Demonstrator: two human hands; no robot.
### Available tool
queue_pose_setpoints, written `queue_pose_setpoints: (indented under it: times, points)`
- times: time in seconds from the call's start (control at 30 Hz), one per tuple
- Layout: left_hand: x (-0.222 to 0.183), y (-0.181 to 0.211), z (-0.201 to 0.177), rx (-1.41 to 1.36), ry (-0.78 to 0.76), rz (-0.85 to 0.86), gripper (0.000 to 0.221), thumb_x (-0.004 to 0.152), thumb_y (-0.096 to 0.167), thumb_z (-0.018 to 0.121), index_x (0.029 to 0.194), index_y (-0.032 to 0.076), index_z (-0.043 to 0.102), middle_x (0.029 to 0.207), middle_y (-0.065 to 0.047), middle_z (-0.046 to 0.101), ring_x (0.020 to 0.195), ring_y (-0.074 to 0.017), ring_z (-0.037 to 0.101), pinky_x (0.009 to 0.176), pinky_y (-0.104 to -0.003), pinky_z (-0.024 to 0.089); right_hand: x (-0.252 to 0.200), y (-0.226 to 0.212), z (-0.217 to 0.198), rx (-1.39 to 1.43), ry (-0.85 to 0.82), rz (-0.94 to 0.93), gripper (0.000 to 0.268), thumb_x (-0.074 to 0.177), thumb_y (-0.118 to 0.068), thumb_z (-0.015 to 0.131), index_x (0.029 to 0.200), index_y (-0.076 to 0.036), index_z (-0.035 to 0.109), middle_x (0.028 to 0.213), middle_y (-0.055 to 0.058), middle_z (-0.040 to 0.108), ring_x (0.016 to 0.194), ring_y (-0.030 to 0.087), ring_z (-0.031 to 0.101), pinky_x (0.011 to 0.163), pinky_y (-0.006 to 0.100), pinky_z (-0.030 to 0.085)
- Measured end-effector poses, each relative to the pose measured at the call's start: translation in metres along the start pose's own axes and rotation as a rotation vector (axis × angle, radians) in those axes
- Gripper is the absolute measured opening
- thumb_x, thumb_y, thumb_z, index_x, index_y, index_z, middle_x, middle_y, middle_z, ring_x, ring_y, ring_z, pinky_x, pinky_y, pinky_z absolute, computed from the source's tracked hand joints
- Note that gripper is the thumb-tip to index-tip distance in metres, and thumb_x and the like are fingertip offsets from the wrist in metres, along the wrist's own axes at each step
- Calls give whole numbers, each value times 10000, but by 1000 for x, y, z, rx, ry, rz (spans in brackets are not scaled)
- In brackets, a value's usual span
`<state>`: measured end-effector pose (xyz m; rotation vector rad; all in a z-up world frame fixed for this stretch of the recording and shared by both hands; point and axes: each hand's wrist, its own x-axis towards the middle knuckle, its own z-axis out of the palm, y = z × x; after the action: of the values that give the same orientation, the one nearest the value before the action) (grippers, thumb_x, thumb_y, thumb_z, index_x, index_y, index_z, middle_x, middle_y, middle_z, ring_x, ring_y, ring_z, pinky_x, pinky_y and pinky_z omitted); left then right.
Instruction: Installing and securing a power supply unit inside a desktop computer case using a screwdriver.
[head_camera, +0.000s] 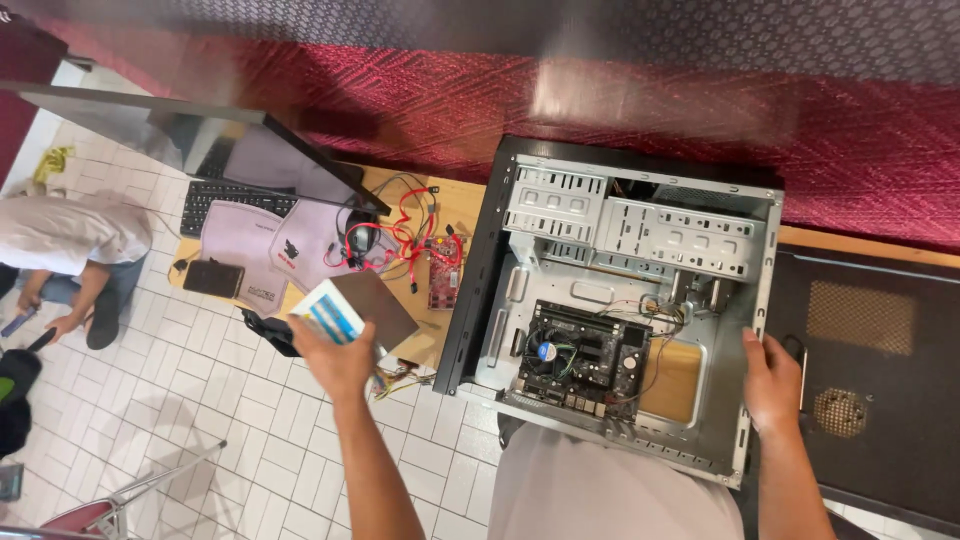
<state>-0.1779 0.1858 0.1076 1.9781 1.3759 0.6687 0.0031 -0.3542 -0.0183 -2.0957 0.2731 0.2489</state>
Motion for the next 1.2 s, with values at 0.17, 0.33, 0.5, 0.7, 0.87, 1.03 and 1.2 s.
queue_pose_setpoints:
  times: [0.17,0.33,0.5,0.7,0.87,1.03,1.2]
  points:
    - [-13,54,-66,-320,15,190,1158,758,120,855,1595,-72,77,1696,-236,137,1575,-282,184,1272,-405,208,-9,-36,-6,-59,-9,6,376,1089,-416,547,1133,-43,529,1032,108,519,933,256,486,823,416,364]
    - [-42,98,-96,-411,-88,549,1195,774,115,835,1645,24,20,1741,-151,-25,1645,-312,-1,1341,-448,84,-20,-72,-12,-100,109,-110,541,1033,-341,623,1458,-11,571,1351,177,651,1233,331,594,998,468,433]
    - [-85,160,-73,-570,-460,799,1200,613,149,908,1552,-96,202,1499,-220,470,1407,-246,471,1223,-326,372,-42,-115,-13,85,105,-288,401,1062,-248,609,1406,-43,586,1358,169,632,1161,326,621,944,452,486]
    - [-122,169,0,-296,-595,1224,1167,726,330,879,1622,109,166,1622,-273,399,1501,-449,467,1219,-510,456,-66,-118,17,227,-503,-555,620,1025,-427,386,1541,-83,372,1555,89,522,1344,258,589,1141,443,502]
    - [-168,171,42,-27,-574,1309,1076,616,383,871,1517,47,389,1559,-234,432,1346,-421,557,992,-528,532,-80,-117,54,739,-787,-172,1155,761,-856,316,1645,-151,81,1699,192,155,1495,449,308,1091,683,365]
    - [-214,159,48,112,-452,1318,1071,639,363,892,1544,44,417,1509,-285,472,1280,-477,593,927,-583,556,-83,-114,68,1014,-834,-59,981,924,-827,90,1322,-130,655,1152,189,758,894,399,765,660,604,626]
    - [-229,145,42,88,-559,1201,1130,735,355,870,1604,-41,266,1574,-359,351,1357,-606,452,1012,-704,441,-120,-219,59,619,-585,612,1371,654,-1014,237,1658,-139,-93,1692,257,-85,1468,641,81,1228,667,136]
